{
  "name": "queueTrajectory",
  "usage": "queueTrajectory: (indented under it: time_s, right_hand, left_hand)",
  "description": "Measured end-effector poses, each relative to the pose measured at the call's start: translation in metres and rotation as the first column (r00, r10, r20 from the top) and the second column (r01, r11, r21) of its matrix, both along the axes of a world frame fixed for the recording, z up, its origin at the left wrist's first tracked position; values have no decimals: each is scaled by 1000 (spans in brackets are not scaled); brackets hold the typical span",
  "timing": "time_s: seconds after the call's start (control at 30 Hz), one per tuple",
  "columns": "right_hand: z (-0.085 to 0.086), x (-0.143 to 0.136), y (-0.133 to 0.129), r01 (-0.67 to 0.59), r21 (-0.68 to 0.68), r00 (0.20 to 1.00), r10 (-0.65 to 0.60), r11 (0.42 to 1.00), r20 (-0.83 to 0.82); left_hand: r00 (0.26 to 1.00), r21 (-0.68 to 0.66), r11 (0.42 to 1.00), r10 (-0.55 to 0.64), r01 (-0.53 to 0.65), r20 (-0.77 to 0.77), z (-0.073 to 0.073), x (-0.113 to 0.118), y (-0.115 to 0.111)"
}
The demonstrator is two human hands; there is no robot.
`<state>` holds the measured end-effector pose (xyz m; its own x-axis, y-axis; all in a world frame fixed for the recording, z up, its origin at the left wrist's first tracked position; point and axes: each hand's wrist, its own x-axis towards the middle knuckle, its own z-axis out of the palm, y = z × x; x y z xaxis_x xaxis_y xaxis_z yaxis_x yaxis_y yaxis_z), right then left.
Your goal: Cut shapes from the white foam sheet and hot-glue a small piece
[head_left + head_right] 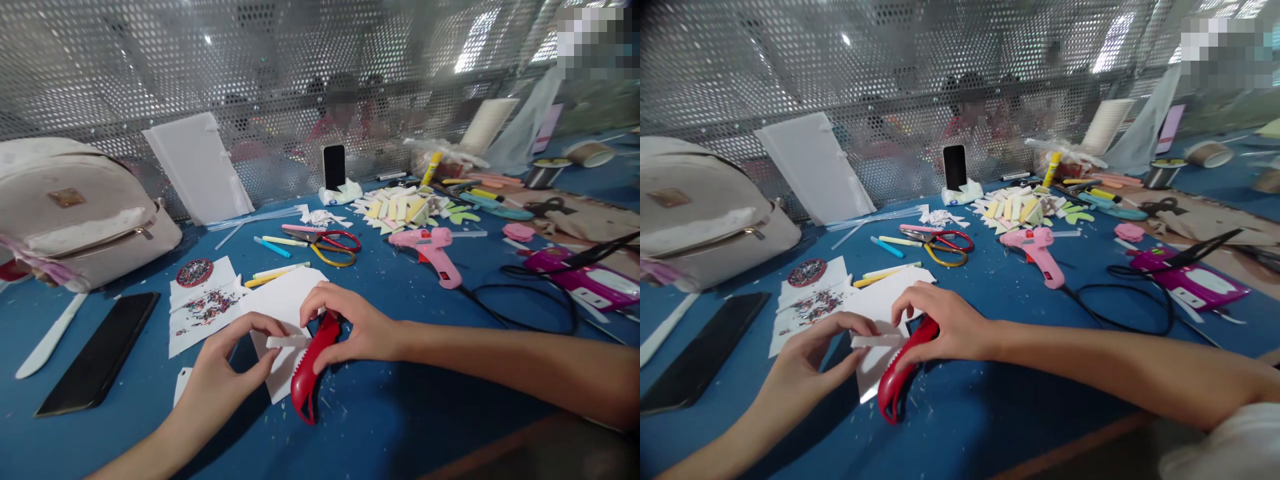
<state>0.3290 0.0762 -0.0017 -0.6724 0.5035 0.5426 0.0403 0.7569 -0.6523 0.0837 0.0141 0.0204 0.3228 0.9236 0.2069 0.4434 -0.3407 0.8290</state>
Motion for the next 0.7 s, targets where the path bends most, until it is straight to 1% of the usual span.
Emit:
queueTrajectory:
  time_s: [0.07,0.13,0.33,0.5,0.57,0.7]
  right_hand:
    - [1,0,-5,-2,-47,999,-1,999,-51]
    - [1,-2,-9,-16,-69,998,11,998,-62]
    - [3,-3,-13,36,-211,997,-50,977,-63]
    - [4,-3,-11,1,-294,999,-13,956,-39]
    - [4,-3,-11,-10,-291,999,-2,957,-41]
    - [4,-2,-12,-2,-242,997,-15,970,-70]
  left_hand:
    - [1000,7,1000,-23,23,-5,-1,3,0]
    - [999,7,999,-42,42,-2,-1,5,-1]
    - [998,-11,998,-58,58,17,-2,11,1]
    - [998,14,998,-67,67,21,-3,12,2]
    - [997,6,998,-66,66,42,-3,12,2]
    - [994,-16,998,-51,52,97,-3,12,2]
